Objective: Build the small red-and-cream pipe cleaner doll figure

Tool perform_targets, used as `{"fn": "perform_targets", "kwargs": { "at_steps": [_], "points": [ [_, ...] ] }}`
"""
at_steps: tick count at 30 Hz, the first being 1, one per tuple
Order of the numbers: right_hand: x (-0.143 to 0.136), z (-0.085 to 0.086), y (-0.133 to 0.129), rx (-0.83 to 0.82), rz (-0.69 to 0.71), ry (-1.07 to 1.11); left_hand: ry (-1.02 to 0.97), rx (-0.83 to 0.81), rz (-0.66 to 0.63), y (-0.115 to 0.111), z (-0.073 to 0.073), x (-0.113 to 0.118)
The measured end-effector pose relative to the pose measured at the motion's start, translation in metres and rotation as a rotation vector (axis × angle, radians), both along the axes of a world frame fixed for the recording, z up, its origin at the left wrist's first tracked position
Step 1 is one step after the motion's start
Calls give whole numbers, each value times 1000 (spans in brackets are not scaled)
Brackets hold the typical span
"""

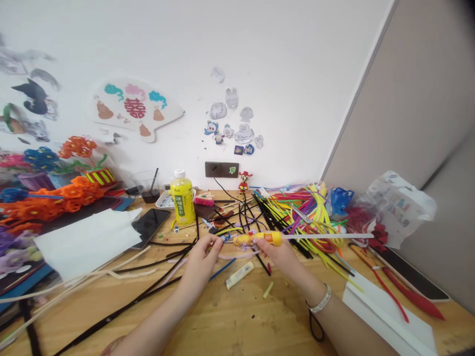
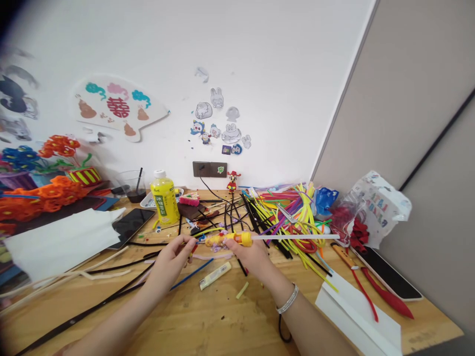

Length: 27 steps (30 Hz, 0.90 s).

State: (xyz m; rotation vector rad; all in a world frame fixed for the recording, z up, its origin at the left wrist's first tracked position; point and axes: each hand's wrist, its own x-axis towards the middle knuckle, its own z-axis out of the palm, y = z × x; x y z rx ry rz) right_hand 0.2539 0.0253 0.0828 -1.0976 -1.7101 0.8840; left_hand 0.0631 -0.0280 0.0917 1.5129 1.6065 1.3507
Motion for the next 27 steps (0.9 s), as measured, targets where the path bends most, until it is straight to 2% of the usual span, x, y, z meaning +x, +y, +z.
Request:
{"fn": "perform_targets", "kwargs": {
  "at_steps": [14, 27],
  "points": [
    [-6, 22, -12, -138, -54, 109, 15, 22, -3, 6, -8, -4],
    [-6, 23, -14, -91, -84, 71, 93, 66, 8, 4, -7, -2]
  ]
}}
